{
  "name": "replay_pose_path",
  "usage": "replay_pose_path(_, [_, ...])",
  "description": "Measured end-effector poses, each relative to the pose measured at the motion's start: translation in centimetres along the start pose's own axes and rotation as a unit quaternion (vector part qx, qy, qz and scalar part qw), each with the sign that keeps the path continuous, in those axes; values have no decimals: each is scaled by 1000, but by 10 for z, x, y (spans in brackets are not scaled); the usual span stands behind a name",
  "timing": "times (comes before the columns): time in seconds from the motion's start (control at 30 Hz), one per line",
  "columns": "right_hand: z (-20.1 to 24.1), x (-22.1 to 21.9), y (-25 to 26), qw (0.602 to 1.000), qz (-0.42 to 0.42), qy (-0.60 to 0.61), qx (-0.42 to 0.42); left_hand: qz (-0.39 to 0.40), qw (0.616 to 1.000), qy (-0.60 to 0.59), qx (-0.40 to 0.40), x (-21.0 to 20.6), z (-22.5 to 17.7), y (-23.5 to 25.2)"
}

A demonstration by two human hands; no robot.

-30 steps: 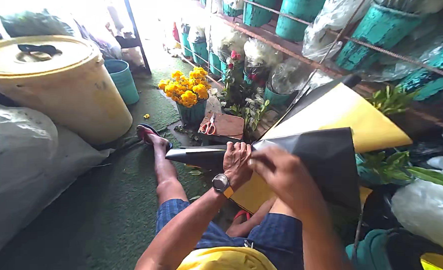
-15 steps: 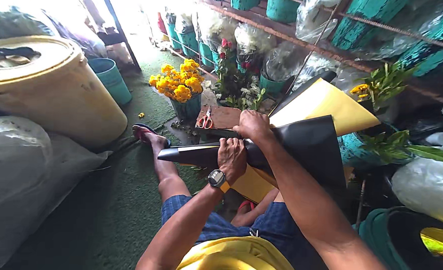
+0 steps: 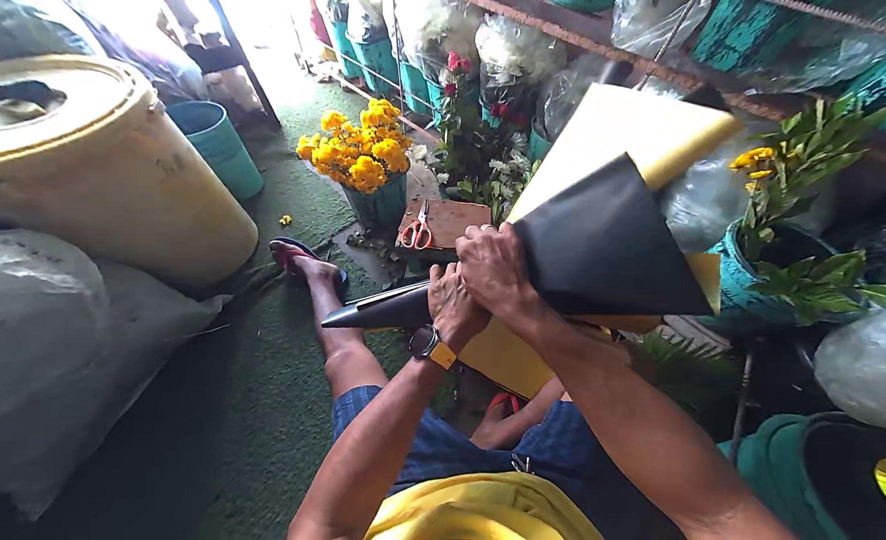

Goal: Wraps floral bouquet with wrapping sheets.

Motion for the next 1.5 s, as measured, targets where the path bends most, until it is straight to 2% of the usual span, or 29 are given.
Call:
replay_pose_path(0.1, [11,3,5,996,-76,-30,32,18,995,-71,62,8,6,1])
replay_pose_path(0.17, [21,8,-3,990,-124,-23,59,14,981,-169,95,9,17,-3])
replay_pose_path(0.23, [26,9,-25,983,-163,16,87,-9,964,-258,61,11,30,-8])
replay_pose_path(0.3, [21,3,-51,972,-201,86,81,6,962,-274,13,9,41,6])
replay_pose_path(0.33, [18,-2,-63,964,-216,139,68,20,949,-314,2,4,46,14])
replay_pose_path(0.37, [13,-9,-75,950,-219,219,45,25,921,-389,-7,3,48,16])
replay_pose_path(0.4, [6,-18,-85,918,-215,333,13,34,875,-483,-22,5,47,15])
replay_pose_path(0.43, [-3,-29,-92,861,-221,457,-23,54,821,-568,-31,7,45,13])
replay_pose_path(0.47, [-13,-41,-97,783,-238,571,-62,77,774,-628,-29,9,43,11])
replay_pose_path(0.5, [-23,-53,-100,697,-252,662,-108,95,744,-661,-24,10,42,9])
replay_pose_path(0.53, [-29,-65,-102,609,-259,733,-156,108,728,-677,-17,10,41,8])
replay_pose_path(0.57, [-33,-76,-104,540,-256,778,-192,118,721,-683,-10,10,41,7])
replay_pose_path(0.6, [-35,-86,-105,495,-246,805,-216,127,717,-685,-2,9,41,5])
replay_pose_path(0.67, [-35,-103,-105,449,-218,833,-237,142,710,-689,12,10,38,1])
replay_pose_path(0.8, [-38,-119,-101,425,-188,852,-240,162,694,-701,-1,11,28,-6])
replay_pose_path(0.9, [-39,-122,-99,406,-183,865,-231,147,690,-709,-5,12,21,-7])
replay_pose_path(0.97, [-39,-122,-98,408,-181,861,-242,131,690,-712,0,11,17,-6])
replay_pose_path(1.0, [-40,-120,-99,425,-183,851,-249,126,691,-712,6,11,16,-6])
replay_pose_path(1.03, [-42,-117,-100,460,-181,833,-248,122,692,-711,14,12,16,-5])
replay_pose_path(1.1, [-48,-113,-103,564,-151,786,-204,115,691,-713,20,16,15,-5])
replay_pose_path(1.17, [-50,-110,-105,626,-144,751,-150,108,692,-713,17,20,15,-4])
replay_pose_path(1.27, [-49,-102,-108,662,-161,720,-134,103,696,-711,19,21,17,-2])
replay_pose_path(1.37, [-42,-92,-111,675,-196,688,-181,86,701,-708,19,18,14,1])
replay_pose_path(1.4, [-39,-91,-112,690,-221,661,-197,80,705,-704,19,16,12,1])
replay_pose_path(1.5, [-41,-91,-112,792,-299,499,-185,76,718,-691,28,18,9,1])
Point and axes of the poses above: each hand's wrist, its own y-axis towards the middle knuckle, its own x-axis out of the back of the hand, z = x × y, the point moved 3 cm from there along y, towards the middle knuckle, and after that the axes turned 6 degrees about z, right-handed, at the moved point
